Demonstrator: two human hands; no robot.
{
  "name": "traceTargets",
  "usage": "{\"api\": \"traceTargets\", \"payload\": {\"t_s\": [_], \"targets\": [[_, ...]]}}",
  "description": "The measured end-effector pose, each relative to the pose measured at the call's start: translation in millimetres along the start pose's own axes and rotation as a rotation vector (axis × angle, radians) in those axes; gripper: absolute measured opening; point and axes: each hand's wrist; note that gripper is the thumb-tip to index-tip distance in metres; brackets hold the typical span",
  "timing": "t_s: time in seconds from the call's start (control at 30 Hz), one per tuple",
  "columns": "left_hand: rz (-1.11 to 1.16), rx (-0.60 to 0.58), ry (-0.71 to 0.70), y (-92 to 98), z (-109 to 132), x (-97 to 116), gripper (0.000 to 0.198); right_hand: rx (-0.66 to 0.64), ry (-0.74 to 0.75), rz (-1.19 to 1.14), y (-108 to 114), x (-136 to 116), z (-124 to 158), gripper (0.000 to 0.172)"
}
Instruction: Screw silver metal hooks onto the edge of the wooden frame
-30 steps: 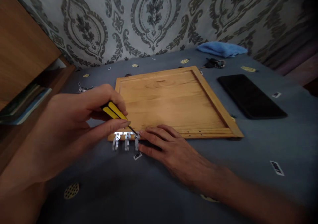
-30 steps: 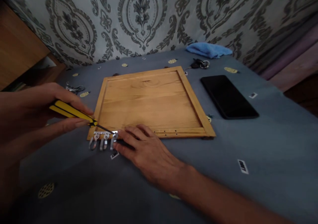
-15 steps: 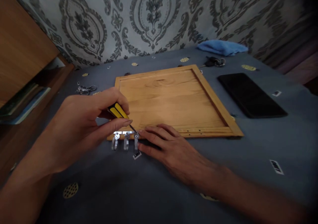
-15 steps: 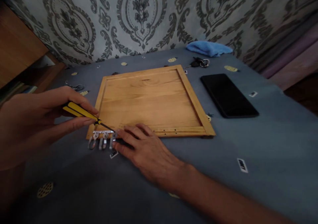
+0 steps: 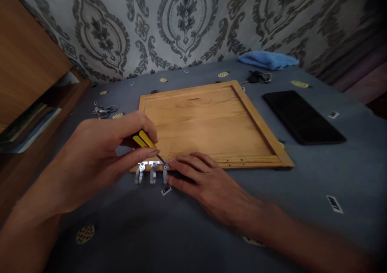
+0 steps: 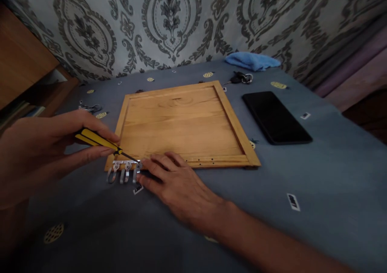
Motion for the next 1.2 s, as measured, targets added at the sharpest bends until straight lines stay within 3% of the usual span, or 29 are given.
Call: {"api": "traceTargets", "payload": {"t_s": [0.1, 0.37, 0.97, 1.2], "targets": [[-0.06, -0.021, -0.058, 0.3, 0.5, -0.4, 0.01, -0.011, -0.014, 0.002, 0.3, -0.5, -0.6, 0.033], [-0.091, 0.066, -0.086, -4.2, -0.8, -0.6, 0.031, -0.003, -0.001, -0.007, 0.2, -0.5, -0.9, 0.032], [-0.104, 0.099, -0.059, -5.9, -5.3, 9.0, 0.028, -0.008, -0.007, 0.0, 0.5, -0.3, -0.4, 0.033], [0.053, 0.125, 0.138, 6.0, 12.5, 9.1, 0.015, 0.011, 0.015, -0.007, 0.2, 0.5, -0.1, 0.03]]}}
Point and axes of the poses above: each hand's wrist, its own z-axis away from the middle knuckle, its own y-axis out of the back of the hand, x = y × z, and after that the axes turned 13 degrees about -z, right-handed
